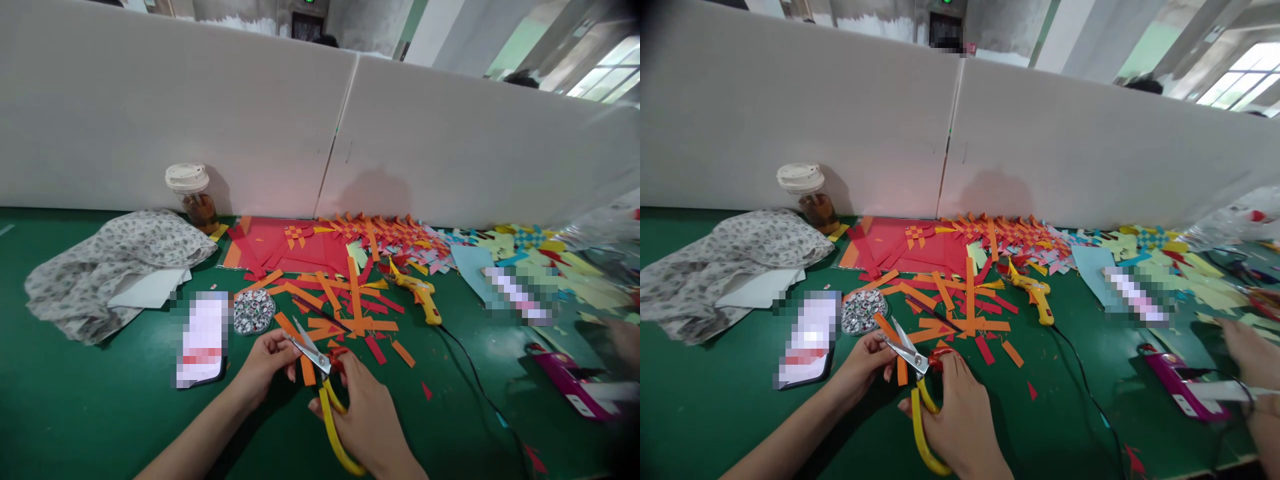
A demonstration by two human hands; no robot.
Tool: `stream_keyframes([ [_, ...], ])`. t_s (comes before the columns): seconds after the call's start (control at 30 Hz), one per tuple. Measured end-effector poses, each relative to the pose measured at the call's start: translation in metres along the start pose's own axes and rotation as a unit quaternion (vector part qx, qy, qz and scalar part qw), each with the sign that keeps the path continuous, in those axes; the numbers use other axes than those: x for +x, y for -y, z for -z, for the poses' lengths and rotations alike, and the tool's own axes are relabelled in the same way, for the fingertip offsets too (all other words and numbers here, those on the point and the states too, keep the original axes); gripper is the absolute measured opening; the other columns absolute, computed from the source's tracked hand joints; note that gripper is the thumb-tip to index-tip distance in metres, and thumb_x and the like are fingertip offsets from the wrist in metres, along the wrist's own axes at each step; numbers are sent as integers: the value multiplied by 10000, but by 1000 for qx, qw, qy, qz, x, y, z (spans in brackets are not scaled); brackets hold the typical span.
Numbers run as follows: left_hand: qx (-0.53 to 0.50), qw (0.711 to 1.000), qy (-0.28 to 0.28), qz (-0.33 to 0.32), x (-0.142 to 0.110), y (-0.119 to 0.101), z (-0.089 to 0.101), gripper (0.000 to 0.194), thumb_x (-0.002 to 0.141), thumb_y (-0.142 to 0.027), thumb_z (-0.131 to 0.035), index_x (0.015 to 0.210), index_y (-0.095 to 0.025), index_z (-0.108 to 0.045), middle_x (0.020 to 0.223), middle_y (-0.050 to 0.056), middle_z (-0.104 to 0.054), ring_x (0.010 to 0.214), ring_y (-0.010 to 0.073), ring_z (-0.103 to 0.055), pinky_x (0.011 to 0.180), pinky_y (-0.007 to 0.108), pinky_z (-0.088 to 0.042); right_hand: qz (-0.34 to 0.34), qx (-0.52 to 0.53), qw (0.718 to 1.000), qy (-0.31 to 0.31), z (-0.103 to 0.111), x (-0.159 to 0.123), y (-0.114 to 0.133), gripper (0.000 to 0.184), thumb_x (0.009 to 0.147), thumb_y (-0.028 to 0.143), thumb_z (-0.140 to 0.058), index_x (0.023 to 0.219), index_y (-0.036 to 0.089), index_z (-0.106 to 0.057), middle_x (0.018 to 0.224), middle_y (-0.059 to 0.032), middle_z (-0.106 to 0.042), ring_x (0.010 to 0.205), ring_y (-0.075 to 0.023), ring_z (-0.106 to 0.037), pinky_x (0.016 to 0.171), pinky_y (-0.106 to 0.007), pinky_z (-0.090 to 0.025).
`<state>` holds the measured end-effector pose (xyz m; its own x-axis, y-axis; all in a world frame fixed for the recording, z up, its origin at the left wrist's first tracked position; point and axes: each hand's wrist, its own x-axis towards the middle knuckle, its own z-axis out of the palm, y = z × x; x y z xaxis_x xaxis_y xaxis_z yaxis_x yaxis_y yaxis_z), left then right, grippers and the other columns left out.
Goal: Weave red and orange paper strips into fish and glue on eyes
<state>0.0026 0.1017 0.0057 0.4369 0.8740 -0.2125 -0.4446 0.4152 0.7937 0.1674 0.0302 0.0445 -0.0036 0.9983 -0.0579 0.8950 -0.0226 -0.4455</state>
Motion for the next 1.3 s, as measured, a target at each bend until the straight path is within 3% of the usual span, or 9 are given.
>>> stream_keyframes([
  [1.3,26,999,17,40,0,0,5,226,654,-297,-735,706,-108,-622,516,-18,-589,340,34,-448,370,148,-325,-16,10,1000,22,-4,1,-7,319,656,456,-621,805,213,-479,691,2,-569,630,-172,-553,505,-237,-346],
])
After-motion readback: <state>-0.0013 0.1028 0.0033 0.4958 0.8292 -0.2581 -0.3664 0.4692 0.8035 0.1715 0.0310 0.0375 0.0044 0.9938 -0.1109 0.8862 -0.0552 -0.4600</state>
